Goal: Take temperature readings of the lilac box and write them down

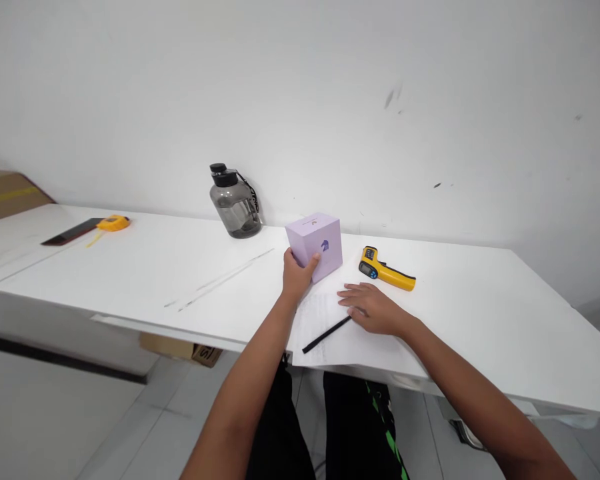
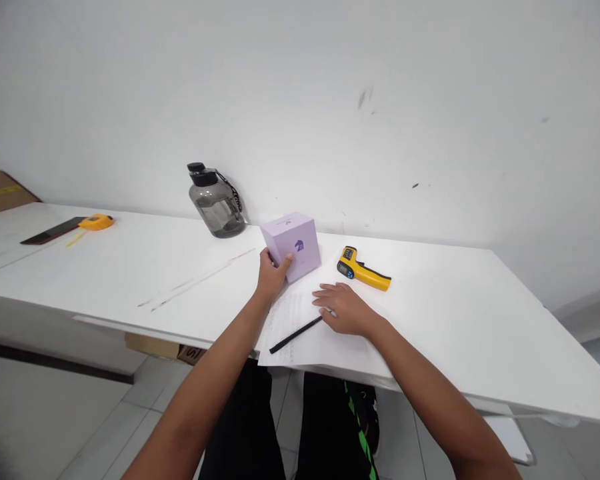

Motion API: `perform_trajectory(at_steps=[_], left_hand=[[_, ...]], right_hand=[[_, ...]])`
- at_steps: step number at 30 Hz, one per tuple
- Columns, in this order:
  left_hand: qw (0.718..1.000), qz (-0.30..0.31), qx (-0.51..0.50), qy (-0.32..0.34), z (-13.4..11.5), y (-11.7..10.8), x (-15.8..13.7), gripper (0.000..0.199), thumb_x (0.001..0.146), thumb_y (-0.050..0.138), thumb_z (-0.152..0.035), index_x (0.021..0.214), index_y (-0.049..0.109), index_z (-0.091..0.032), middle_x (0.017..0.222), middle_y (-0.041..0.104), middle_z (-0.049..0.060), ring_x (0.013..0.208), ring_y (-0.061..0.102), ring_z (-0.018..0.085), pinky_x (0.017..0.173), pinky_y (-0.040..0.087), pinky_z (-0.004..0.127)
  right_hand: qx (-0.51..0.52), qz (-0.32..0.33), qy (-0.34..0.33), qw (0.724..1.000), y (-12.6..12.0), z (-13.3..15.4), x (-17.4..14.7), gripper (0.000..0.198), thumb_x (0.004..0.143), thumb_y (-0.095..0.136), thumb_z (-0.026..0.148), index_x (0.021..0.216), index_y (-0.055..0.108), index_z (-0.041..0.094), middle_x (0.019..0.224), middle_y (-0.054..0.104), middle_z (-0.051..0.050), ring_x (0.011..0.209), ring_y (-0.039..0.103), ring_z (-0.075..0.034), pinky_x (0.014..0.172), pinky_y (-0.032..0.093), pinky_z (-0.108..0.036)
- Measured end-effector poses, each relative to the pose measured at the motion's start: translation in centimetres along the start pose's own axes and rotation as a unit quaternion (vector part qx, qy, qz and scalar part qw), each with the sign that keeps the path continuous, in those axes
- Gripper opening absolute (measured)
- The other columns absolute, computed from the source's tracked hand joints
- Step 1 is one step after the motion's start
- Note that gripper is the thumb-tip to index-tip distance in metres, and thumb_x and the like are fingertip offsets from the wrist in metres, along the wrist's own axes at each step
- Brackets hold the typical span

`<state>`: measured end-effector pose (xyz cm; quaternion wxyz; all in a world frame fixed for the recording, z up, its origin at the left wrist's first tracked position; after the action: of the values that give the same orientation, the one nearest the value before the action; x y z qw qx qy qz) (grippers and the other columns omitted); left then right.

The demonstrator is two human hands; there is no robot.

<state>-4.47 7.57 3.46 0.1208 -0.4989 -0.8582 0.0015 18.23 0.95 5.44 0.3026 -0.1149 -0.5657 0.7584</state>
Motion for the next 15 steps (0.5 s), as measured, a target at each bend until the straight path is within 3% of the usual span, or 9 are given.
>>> perform_trajectory(at_steps=[3, 6, 10, 15], left_hand=[[1.0, -0.003, -0.002, -0.002, 0.1, -0.1, 0.0, 0.07, 0.081, 0.089, -0.054, 0.131, 0.05, -0.025, 0.14, 0.065, 0.013, 0.128, 0.066, 0.03, 0.112, 0.051, 0.049], [1.0, -0.003, -0.003, -0.002, 0.1, -0.1, 0.1, 0.07, 0.08, 0.09, -0.053, 0.131, 0.05, -0.025, 0.141, 0.065, 0.014, 0.129, 0.065, 0.03, 0.113, 0.051, 0.049], [1.0, -0.001, -0.009, -0.004, 0.3, -0.1, 0.1, 0.073, 0.079, 0.091, -0.055, 0.131, 0.051, -0.025, 0.14, 0.065, 0.014, 0.128, 0.066, 0.03, 0.112, 0.052, 0.049], [1.0, 0.006, -0.017, -0.008, 0.4, 0.0, 0.0, 0.076, 0.079, 0.09, -0.06, 0.134, 0.05, -0.026, 0.143, 0.064, 0.014, 0.131, 0.065, 0.03, 0.111, 0.053, 0.048]], right_hand=[[0.063, 0.056, 0.021, 0.996, 0.3, 0.6, -0.3, 0.042, 0.104, 0.069, 0.036, 0.145, 0.077, 0.032, 0.161, 0.066, -0.008, 0.162, 0.049, -0.035, 0.133, 0.036, -0.065], [0.091, 0.083, 0.019, 0.992, 0.6, 0.9, -0.4, 0.041, 0.099, 0.08, 0.042, 0.14, 0.08, 0.036, 0.168, 0.058, -0.007, 0.164, 0.045, -0.036, 0.135, 0.031, -0.066], [0.113, 0.071, 0.023, 0.991, 0.6, -0.3, 0.0, 0.024, 0.105, 0.072, 0.04, 0.124, 0.087, 0.035, 0.163, 0.063, -0.007, 0.161, 0.051, -0.033, 0.135, 0.033, -0.064], [0.063, 0.004, 0.039, 0.997, -0.4, -2.6, 0.4, 0.027, 0.108, 0.059, 0.028, 0.114, 0.085, 0.025, 0.146, 0.077, -0.012, 0.146, 0.066, -0.031, 0.13, 0.039, -0.063]])
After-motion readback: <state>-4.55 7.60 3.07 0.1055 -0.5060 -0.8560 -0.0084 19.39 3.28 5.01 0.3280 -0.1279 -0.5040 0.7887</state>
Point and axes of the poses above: each hand's wrist, its own x-axis towards the middle knuckle, its own y-axis out of the palm, z = x × y, the point moved 9 cm from there along x, towards the middle knuckle
